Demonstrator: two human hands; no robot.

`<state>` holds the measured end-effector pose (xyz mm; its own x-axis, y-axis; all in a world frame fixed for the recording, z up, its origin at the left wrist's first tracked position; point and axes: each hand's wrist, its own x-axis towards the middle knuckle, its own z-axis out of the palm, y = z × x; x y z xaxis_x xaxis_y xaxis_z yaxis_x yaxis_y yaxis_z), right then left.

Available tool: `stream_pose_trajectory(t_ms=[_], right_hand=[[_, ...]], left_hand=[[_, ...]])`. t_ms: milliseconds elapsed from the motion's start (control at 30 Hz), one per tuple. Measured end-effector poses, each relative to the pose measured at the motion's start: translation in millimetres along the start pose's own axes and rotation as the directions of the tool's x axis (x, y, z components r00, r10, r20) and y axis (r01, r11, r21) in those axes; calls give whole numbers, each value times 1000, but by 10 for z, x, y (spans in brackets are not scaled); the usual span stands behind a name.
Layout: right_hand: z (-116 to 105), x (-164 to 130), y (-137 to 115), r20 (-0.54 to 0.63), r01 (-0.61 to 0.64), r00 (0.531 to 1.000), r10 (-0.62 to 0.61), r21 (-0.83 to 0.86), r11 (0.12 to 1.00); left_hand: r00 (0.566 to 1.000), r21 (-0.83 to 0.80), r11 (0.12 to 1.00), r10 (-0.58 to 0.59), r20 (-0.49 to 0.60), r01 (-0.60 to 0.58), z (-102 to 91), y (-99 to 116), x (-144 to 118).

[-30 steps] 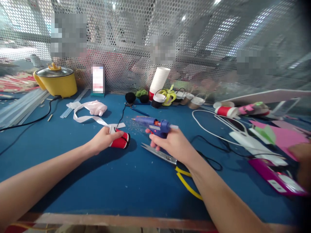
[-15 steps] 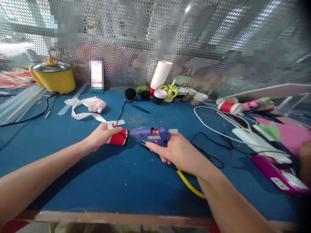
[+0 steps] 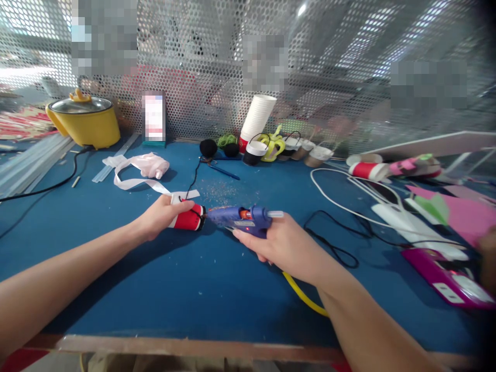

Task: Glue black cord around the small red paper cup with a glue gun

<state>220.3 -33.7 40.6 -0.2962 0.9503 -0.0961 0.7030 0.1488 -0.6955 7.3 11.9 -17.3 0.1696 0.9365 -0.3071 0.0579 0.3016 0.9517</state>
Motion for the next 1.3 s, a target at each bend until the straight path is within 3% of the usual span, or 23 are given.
stream_pose_trajectory(t_ms=[1100,1300], right_hand=[[-8,2,-25,38,-55,998,58,-67,996],[-8,30,-25,1,-52,999,52,-98,994]], left_hand=[[999,-52,999,-6,36,8,2,16,-22],[1000,-40,999,5,10,-4,10,7,-23]])
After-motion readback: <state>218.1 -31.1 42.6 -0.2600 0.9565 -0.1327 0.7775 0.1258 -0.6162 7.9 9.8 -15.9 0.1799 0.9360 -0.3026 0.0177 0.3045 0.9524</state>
